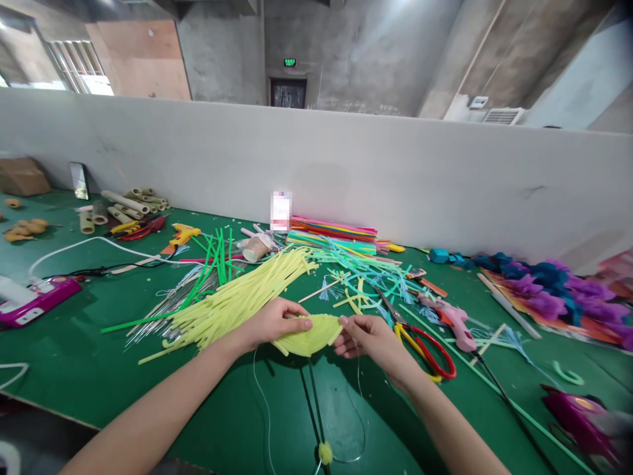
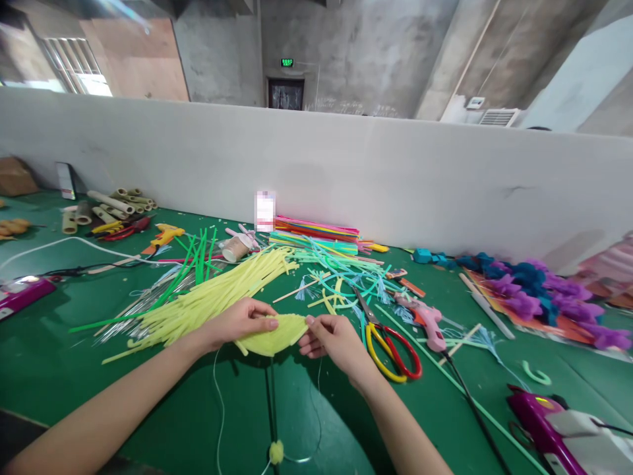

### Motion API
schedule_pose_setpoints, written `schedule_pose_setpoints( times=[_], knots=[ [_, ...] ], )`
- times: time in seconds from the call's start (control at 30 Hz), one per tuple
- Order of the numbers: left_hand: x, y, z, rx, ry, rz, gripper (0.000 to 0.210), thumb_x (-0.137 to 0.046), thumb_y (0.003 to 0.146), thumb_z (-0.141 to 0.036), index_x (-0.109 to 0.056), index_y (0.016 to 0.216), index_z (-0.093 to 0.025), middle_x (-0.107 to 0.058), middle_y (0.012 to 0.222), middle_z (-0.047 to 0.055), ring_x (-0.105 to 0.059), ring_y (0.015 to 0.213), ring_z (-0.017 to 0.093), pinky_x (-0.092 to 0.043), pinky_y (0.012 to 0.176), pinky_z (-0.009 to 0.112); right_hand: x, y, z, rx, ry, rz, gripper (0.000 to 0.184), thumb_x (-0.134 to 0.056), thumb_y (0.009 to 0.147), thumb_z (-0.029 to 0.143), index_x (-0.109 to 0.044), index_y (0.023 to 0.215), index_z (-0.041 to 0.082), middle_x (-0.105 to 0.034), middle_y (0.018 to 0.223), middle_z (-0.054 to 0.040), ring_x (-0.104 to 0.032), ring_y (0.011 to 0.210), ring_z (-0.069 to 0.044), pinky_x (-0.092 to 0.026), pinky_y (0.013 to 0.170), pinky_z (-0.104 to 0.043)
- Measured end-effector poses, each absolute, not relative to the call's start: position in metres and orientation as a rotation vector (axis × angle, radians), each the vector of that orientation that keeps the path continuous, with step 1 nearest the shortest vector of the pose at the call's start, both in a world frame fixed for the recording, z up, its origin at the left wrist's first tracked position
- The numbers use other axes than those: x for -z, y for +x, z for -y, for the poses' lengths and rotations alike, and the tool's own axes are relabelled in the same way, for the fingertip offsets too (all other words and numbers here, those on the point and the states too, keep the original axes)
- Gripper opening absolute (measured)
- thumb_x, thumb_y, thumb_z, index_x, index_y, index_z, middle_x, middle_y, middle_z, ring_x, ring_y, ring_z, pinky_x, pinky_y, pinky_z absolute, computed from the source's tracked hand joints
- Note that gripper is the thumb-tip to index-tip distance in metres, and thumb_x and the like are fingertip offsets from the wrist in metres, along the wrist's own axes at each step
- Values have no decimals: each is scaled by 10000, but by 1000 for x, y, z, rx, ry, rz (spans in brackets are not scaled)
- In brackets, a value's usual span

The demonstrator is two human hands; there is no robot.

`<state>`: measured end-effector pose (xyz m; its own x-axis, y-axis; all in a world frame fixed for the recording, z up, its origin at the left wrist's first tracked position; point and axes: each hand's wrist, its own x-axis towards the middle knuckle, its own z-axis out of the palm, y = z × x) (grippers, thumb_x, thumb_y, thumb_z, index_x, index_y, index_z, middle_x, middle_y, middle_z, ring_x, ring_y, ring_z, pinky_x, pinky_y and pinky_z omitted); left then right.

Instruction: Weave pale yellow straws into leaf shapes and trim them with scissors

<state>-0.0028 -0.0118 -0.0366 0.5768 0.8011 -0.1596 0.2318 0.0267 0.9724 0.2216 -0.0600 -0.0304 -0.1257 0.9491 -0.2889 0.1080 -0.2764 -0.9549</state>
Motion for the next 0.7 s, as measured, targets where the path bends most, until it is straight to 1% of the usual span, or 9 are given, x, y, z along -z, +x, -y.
schedule_pose_setpoints(
  times=[0.1,0.23,0.33,0.47,0.6,0.7],
  knots=[
    [40,-2,11,-527,1477,-895,453,-714,671,-524,-709,919,-145,-655,691,18,-527,567,120,-353,524,209,31,219,60,-1450,-1405,1229,391,-669,742,539,-623,672,157,-709,655,-43,-679,572,-140,-544,556,-234],
    [38,-3,10,-521,1474,-898,434,-700,682,-536,-689,869,-144,-656,694,15,-555,584,126,-384,526,203,31,217,61,-1420,-1378,1245,395,-668,733,550,-621,654,166,-698,628,-29,-663,547,-133,-529,537,-227],
    [32,-5,12,-458,1452,-889,415,-737,647,-518,-651,837,-159,-658,725,8,-592,611,131,-414,526,195,30,215,62,-1408,-1355,1267,413,-665,727,567,-631,666,160,-698,628,-30,-664,556,-134,-522,535,-221],
    [26,-10,13,-313,1372,-832,463,-820,562,-431,-640,910,-183,-695,829,40,-664,681,179,-491,567,235,27,211,64,-1456,-1320,1238,450,-621,760,595,-660,728,148,-713,675,-59,-689,600,-153,-540,570,-233],
    [22,-18,12,-275,1383,-800,413,-818,578,-378,-669,906,-175,-708,850,71,-678,685,193,-520,599,264,24,210,64,-1534,-1310,1129,537,-495,832,636,-664,807,127,-726,739,-106,-696,606,-160,-548,570,-244],
    [21,-21,11,-276,1427,-806,419,-821,575,-356,-668,927,-189,-698,845,49,-671,681,183,-512,582,251,24,210,65,-1564,-1312,1140,529,-495,841,620,-656,814,117,-725,746,-114,-695,598,-159,-543,561,-239]
  ],
)
